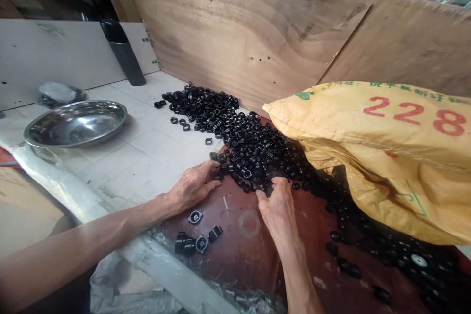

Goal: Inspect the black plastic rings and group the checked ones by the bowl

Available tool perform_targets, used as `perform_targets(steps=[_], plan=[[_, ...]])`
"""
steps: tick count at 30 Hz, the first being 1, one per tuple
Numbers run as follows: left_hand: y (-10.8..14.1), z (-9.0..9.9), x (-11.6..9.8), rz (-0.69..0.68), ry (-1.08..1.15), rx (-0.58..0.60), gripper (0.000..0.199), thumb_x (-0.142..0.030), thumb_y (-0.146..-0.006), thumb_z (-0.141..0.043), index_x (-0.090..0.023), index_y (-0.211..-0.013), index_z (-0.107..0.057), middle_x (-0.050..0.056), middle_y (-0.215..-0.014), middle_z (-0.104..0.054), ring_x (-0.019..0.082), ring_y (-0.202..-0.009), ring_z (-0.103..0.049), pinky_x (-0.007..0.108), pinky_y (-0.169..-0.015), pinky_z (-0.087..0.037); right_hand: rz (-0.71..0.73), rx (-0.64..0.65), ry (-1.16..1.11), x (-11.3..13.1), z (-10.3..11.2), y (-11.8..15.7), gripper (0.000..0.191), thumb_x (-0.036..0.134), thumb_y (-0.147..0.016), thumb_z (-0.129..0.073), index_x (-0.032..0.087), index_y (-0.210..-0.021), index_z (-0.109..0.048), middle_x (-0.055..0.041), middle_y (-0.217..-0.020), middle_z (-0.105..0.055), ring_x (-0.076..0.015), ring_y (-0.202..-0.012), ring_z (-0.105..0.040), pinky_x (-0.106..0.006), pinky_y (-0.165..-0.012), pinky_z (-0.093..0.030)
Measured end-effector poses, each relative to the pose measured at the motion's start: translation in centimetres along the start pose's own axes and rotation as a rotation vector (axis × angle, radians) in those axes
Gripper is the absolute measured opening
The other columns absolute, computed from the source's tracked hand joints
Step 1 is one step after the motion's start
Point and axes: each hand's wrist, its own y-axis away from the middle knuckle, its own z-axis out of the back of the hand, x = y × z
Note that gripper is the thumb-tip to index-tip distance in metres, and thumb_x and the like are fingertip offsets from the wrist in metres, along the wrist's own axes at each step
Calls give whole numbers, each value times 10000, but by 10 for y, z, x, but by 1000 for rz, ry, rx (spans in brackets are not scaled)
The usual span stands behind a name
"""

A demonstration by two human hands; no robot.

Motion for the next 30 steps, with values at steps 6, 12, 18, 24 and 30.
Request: perform_targets(steps=[6, 12, 18, 24, 30], plan=[[6, 9, -5, -20, 51, -35, 341, -204, -827, -683, -221, -1135, -536, 15, -940, -684, 200, -817, -669, 334, -755, -542, -4, -86, -220, 16, 23, 8, 325, 494, -773, -699, 207, -920, -661, -90, -856, -710, -258, -758, -690, -392, -777, -556], [6, 11, -5, -153, 132, -29, 279, -116, -837, -696, -202, -1097, -645, 30, -1019, -707, 166, -828, -678, 304, -781, -563, -35, 332, -668, 44, 4, 26, 363, 530, -822, -733, 205, -981, -703, -35, -742, -721, -217, -706, -715, -306, -683, -579], [4, 9, -3, -357, 124, -84, 196, -158, -934, -650, -181, -1121, -706, 83, -1100, -733, 226, -1084, -673, 390, -970, -572, 34, 319, -675, 47, -9, 30, 291, 428, -825, -739, 193, -997, -727, -73, -920, -756, -219, -849, -722, -304, -768, -584], [8, 20, -14, -432, 181, -39, 299, -162, -945, -606, -179, -1241, -640, 102, -1135, -719, 235, -1073, -681, 398, -928, -587, 64, 215, -829, 51, -15, 35, 329, 386, -816, -784, 219, -1091, -714, -58, -1018, -755, -188, -869, -716, -275, -774, -593], [14, 24, -25, -149, 524, 105, 368, -139, -883, -653, -187, -1232, -546, 47, -1005, -752, 178, -862, -754, 313, -781, -620, 151, 205, -764, 46, -25, 38, 200, 361, -870, -749, 242, -1030, -739, -31, -977, -757, -182, -862, -721, -266, -784, -591]])
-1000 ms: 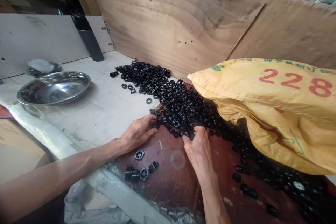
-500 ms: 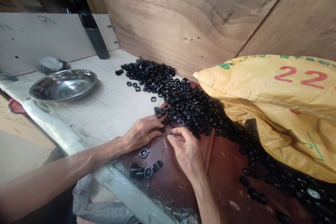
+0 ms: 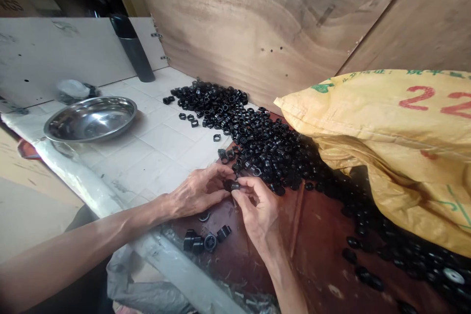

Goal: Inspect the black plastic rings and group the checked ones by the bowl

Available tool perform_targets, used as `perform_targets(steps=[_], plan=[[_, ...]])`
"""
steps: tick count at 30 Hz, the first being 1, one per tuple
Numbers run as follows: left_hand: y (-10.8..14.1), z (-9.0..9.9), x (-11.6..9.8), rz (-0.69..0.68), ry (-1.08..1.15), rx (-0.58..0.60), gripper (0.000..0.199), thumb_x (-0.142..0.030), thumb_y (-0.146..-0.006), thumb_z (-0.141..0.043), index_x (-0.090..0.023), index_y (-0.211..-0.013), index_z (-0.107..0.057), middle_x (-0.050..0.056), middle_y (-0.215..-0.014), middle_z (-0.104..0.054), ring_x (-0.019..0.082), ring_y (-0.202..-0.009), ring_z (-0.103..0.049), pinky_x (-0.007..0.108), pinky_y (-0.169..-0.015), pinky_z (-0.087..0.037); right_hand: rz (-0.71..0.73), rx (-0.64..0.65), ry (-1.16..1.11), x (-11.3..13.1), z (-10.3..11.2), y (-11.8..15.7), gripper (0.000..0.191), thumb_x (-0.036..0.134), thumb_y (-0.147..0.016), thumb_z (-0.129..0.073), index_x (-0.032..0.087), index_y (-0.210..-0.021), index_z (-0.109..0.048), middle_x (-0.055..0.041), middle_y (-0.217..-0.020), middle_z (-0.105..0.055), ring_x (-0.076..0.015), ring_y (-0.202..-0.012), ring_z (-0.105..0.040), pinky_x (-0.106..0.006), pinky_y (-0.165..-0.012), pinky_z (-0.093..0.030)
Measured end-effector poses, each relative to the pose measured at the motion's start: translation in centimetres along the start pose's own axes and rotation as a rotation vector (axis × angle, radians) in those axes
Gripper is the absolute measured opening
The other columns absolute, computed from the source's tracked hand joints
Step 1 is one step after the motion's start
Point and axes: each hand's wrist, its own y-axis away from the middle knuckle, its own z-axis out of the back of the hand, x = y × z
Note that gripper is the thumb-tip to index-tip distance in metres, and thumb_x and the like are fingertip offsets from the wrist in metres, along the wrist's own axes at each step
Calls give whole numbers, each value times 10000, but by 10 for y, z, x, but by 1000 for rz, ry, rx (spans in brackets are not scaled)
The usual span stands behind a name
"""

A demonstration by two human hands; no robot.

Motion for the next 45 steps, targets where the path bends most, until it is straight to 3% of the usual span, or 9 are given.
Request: perform_targets(steps=[3, 6, 18, 25, 27, 30, 34, 38, 45], plan=[[1, -2, -1, 46, 225, 16, 300, -149, -902, -640, -173, -1187, -546, 75, -1057, -757, 195, -960, -766, 323, -842, -627, -7, -1, 5, 3, 0, 0, 189, 356, -868, -748, 240, -1017, -740, -28, -968, -768, -185, -854, -730, -265, -776, -593], [1, -2, 1, 56, 201, 15, 261, -158, -908, -640, -159, -1167, -605, 81, -1023, -758, 194, -904, -769, 305, -784, -629, -5, 8, 13, 9, 0, 1, 191, 358, -867, -741, 231, -1010, -741, -29, -936, -771, -184, -824, -731, -261, -746, -594], [0, 3, 2, -298, -8, -62, 226, -175, -941, -673, -177, -1168, -687, 106, -1137, -758, 202, -1071, -726, 332, -950, -603, 182, -68, 225, 15, -3, 3, 210, 380, -943, -666, 226, -1077, -713, -55, -906, -773, -197, -764, -733, -289, -726, -594], [-2, 3, -2, -220, 68, -81, 174, -187, -941, -683, -169, -1113, -700, 95, -1083, -757, 188, -999, -731, 314, -898, -608, 217, 67, 276, 18, 4, 5, 209, 348, -981, -616, 216, -1133, -673, -36, -853, -756, -178, -731, -728, -256, -700, -570], [-2, 4, -3, -253, 65, -55, 170, -197, -948, -678, -171, -1115, -697, 94, -1082, -758, 189, -1010, -728, 317, -910, -604, 228, 70, 335, 18, 5, 5, 200, 369, -1003, -579, 215, -959, -699, -9, -691, -708, -155, -592, -673, -245, -616, -523], [-2, 5, -4, -270, 61, -29, 193, -200, -949, -675, -168, -1139, -689, 100, -1100, -754, 195, -1039, -721, 330, -942, -593, 268, 26, 452, 19, 5, 4, 445, 418, -1028, -505, 227, -639, -601, 3, -525, -587, -140, -488, -566, -254, -552, -442], [-1, 5, -3, -205, 91, -40, 173, -204, -951, -663, -167, -1117, -696, 99, -1085, -751, 194, -1011, -720, 329, -915, -596, 225, 27, 410, 26, 6, 5, 342, 447, -1011, -510, 226, -823, -690, -21, -656, -683, -169, -590, -632, -253, -594, -471], [-1, 5, -4, -147, 95, -49, 182, -209, -948, -658, -158, -1120, -693, 101, -1063, -746, 192, -975, -717, 322, -875, -598, 240, 66, 396, 33, 5, 7, 426, 440, -993, -550, 235, -622, -588, 5, -554, -579, -147, -519, -547, -256, -550, -424], [-1, 6, -6, -134, 75, -74, 175, -218, -942, -660, -166, -1106, -693, 91, -1041, -752, 188, -950, -719, 314, -852, -595, 215, 86, 355, 35, 6, 7, 332, 420, -951, -633, 226, -682, -630, 12, -597, -607, -141, -541, -555, -253, -544, -439]])
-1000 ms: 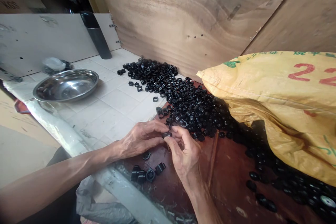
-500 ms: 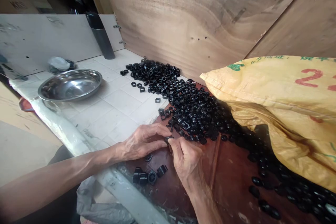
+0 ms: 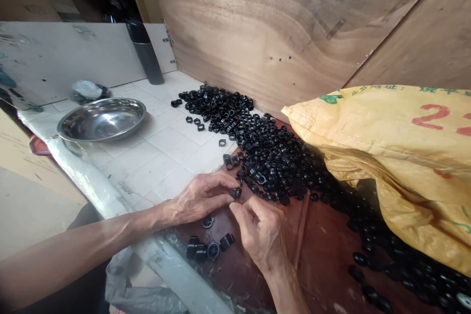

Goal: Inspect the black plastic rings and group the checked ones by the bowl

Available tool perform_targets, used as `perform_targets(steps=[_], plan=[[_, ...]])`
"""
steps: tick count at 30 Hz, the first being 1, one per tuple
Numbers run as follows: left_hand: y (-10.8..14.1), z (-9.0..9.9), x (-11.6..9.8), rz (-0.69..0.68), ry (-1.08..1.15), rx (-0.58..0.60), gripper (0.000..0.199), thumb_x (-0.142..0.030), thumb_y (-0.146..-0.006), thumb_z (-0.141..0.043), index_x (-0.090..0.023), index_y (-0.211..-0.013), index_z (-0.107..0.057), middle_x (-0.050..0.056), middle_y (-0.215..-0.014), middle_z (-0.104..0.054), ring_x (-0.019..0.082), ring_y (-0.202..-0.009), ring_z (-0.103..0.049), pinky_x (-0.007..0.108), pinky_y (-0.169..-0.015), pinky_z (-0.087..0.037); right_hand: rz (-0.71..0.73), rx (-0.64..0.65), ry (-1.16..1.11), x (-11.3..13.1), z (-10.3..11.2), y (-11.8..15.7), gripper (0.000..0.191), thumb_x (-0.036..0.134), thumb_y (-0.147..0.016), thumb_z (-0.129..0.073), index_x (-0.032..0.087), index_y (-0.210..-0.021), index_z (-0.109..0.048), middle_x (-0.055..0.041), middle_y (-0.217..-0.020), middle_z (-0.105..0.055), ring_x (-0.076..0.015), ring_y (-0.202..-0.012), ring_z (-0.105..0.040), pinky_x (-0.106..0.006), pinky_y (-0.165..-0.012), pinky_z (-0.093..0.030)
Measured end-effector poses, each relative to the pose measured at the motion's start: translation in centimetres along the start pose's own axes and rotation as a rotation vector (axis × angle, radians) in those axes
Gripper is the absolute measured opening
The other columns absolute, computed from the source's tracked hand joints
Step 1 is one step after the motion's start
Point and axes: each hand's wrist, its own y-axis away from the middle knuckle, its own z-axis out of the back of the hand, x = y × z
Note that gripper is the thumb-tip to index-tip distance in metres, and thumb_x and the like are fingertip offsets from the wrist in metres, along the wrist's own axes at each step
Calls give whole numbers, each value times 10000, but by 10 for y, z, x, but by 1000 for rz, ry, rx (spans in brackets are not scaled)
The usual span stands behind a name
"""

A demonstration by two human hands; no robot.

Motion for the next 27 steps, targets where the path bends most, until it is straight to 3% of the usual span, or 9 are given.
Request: perform_targets(steps=[2, 5, 10, 13, 16, 18, 20, 23, 27], plan=[[0, -1, 0, -9, 9, 4, 172, -211, -942, -657, -163, -1104, -692, 97, -1052, -751, 193, -961, -720, 319, -858, -596, -1, -36, -41, -4, -2, 0, 185, 389, -938, -659, 216, -886, -698, -14, -745, -691, -163, -649, -636, -256, -618, -505], [1, -2, 1, -33, 4, 20, 161, -206, -950, -650, -158, -1099, -690, 102, -1050, -748, 192, -971, -720, 319, -862, -597, -16, -36, -102, -12, -7, 2, 180, 350, -953, -638, 224, -1068, -699, -36, -878, -734, -184, -754, -701, -270, -708, -561], [5, 0, 4, -141, -100, 56, 191, -162, -958, -612, -165, -1147, -637, 113, -1103, -737, 198, -1036, -708, 329, -917, -580, -215, 17, -253, -16, -19, 7, 213, 408, -943, -629, 214, -1026, -656, -22, -812, -715, -164, -617, -682, -257, -595, -556], [5, 5, 0, -158, -160, 165, 219, -121, -926, -580, -168, -1136, -621, 112, -1089, -731, 203, -1015, -698, 325, -887, -569, -371, 131, -357, -12, -19, 7, 235, 437, -923, -619, 207, -968, -635, 6, -701, -678, -145, -502, -617, -232, -467, -485], [4, 12, -6, -31, -251, 409, 149, -169, -828, -691, -190, -971, -657, 34, -902, -726, 172, -810, -676, 265, -718, -528, -393, 338, -196, -12, -7, 4, 231, 424, -872, -660, 211, -783, -648, 16, -584, -631, -146, -478, -567, -230, -436, -395], [3, 13, -7, 138, -316, 479, 175, -319, -826, -753, -191, -802, -636, -16, -722, -666, 132, -632, -600, 235, -577, -451, -335, 349, 14, -18, 8, 0, 302, 448, -847, -678, 223, -654, -622, -3, -582, -639, -170, -540, -587, -252, -483, -389], [2, 12, -1, 268, -401, 332, 334, -468, -870, -719, -185, -744, -595, -30, -650, -605, 119, -565, -544, 235, -531, -414, -326, 243, 203, -27, 22, -2, 328, 457, -836, -673, 238, -612, -576, -4, -577, -638, -188, -565, -598, -269, -511, -379], [3, 5, 17, 234, -536, 55, 330, -469, -869, -733, -175, -971, -622, 24, -881, -662, 169, -725, -634, 295, -667, -524, -432, 140, 396, -40, 35, -3, 212, 382, -781, -709, 252, -688, -569, 20, -584, -637, -193, -533, -598, -271, -497, -344], [3, -5, 34, 117, -571, 73, 408, -295, -892, -703, -229, -1273, -574, 90, -1247, -642, 237, -1028, -699, 384, -884, -587, -381, 100, 436, -50, 31, -1, 187, 351, -798, -716, 247, -926, -626, 22, -665, -659, -212, -608, -644, -284, -567, -406]])
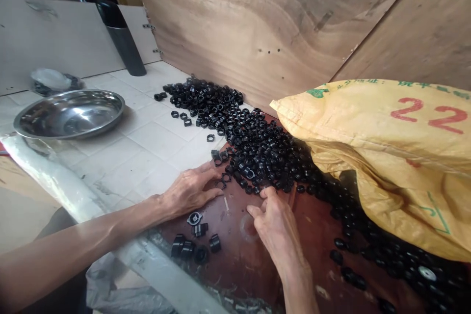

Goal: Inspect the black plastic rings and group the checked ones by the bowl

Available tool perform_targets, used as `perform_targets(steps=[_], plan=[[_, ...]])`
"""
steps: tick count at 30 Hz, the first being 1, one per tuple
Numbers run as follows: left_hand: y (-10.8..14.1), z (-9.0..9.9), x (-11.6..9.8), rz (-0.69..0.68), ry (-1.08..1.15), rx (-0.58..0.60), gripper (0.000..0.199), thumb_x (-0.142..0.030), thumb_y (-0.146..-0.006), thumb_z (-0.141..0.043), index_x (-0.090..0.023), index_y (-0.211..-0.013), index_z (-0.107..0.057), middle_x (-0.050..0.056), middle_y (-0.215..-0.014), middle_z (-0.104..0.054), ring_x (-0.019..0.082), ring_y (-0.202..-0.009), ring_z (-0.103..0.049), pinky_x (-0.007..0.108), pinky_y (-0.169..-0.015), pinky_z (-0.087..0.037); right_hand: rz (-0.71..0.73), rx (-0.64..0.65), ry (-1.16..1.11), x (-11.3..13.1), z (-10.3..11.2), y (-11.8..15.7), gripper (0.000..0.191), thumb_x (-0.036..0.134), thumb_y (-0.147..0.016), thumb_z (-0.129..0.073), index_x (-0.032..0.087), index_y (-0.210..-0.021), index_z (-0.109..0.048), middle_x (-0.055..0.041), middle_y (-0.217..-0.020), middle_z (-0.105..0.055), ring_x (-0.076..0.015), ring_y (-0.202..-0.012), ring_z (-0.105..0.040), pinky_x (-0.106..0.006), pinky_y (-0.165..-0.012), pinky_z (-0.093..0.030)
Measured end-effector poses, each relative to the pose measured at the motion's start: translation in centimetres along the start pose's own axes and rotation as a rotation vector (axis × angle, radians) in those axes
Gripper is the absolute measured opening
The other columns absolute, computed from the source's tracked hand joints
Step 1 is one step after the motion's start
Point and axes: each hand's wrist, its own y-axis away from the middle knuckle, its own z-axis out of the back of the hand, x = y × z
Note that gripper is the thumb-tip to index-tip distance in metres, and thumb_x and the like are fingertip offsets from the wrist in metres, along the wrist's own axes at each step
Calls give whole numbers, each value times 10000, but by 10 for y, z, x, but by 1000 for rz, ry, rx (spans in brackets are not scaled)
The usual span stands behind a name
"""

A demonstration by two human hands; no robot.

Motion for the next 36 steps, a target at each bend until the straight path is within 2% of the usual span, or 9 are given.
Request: perform_targets(steps=[3, 9, 18, 22, 25, 28, 30, 32, 36], plan=[[-1, -2, -2, -32, 5, 15, 336, -206, -876, -649, -221, -1209, -610, 87, -1213, -662, 240, -1045, -701, 383, -895, -594, 68, -32, 40, 3, -11, -2, 218, 427, -879, -677, 227, -960, -643, -12, -697, -665, -224, -623, -638, -306, -594, -421], [1, 0, -8, 26, 149, -51, 320, -138, -775, -633, -195, -1089, -654, 12, -876, -685, 135, -666, -623, 265, -637, -536, 134, -127, 20, 12, -27, -4, 298, 506, -932, -657, 218, -1009, -643, -42, -797, -693, -225, -689, -654, -314, -646, -452], [-1, 0, -8, 37, 328, -53, 380, -61, -736, -591, -158, -1085, -704, 63, -1042, -673, 120, -736, -621, 253, -668, -526, 290, -216, 28, 14, -44, -7, 88, 274, -905, -648, 210, -958, -675, -79, -947, -685, -219, -768, -676, -317, -686, -524], [-2, 6, -14, 100, 384, 14, 385, -101, -777, -610, -173, -1139, -719, 55, -1025, -692, 135, -778, -639, 266, -706, -532, 277, -251, -256, 19, -41, -4, 97, 267, -888, -663, 209, -966, -668, -66, -906, -706, -190, -689, -682, -295, -632, -570], [-1, 10, -18, 144, 426, 70, 404, -136, -806, -627, -179, -1202, -694, 33, -950, -701, 128, -734, -629, 259, -672, -520, 300, -181, -533, 24, -38, -2, 156, 277, -908, -679, 212, -1050, -697, -69, -1003, -737, -196, -821, -734, -287, -714, -617], [0, 12, -21, 218, 522, 110, 396, -157, -813, -655, -171, -1208, -634, -3, -845, -683, 120, -692, -615, 249, -643, -518, 453, -137, -559, 31, -35, -1, 177, 229, -939, -647, 233, -1088, -743, -64, -1073, -728, -207, -998, -714, -307, -863, -597], [0, 11, -22, 228, 618, 119, 378, -162, -811, -680, -174, -1179, -596, 8, -892, -698, 133, -756, -650, 271, -706, -551, 499, -113, -542, 34, -35, 1, 233, 209, -957, -619, 245, -1156, -735, -59, -1088, -720, -203, -1033, -697, -316, -910, -576], [1, 10, -22, 222, 728, 114, 374, -172, -813, -706, -180, -1161, -568, 34, -980, -718, 154, -842, -688, 306, -785, -575, 431, -99, -592, 36, -36, 4, 252, 224, -947, -643, 239, -1194, -691, -51, -1055, -718, -189, -948, -707, -298, -839, -591], [2, 8, -22, 264, 894, 112, 331, -206, -826, -743, -169, -1109, -575, 50, -976, -729, 175, -868, -718, 319, -793, -583, 276, -103, -714, 37, -36, 8, 172, 292, -898, -737, 229, -1035, -653, -24, -937, -704, -164, -782, -696, -258, -690, -589]])
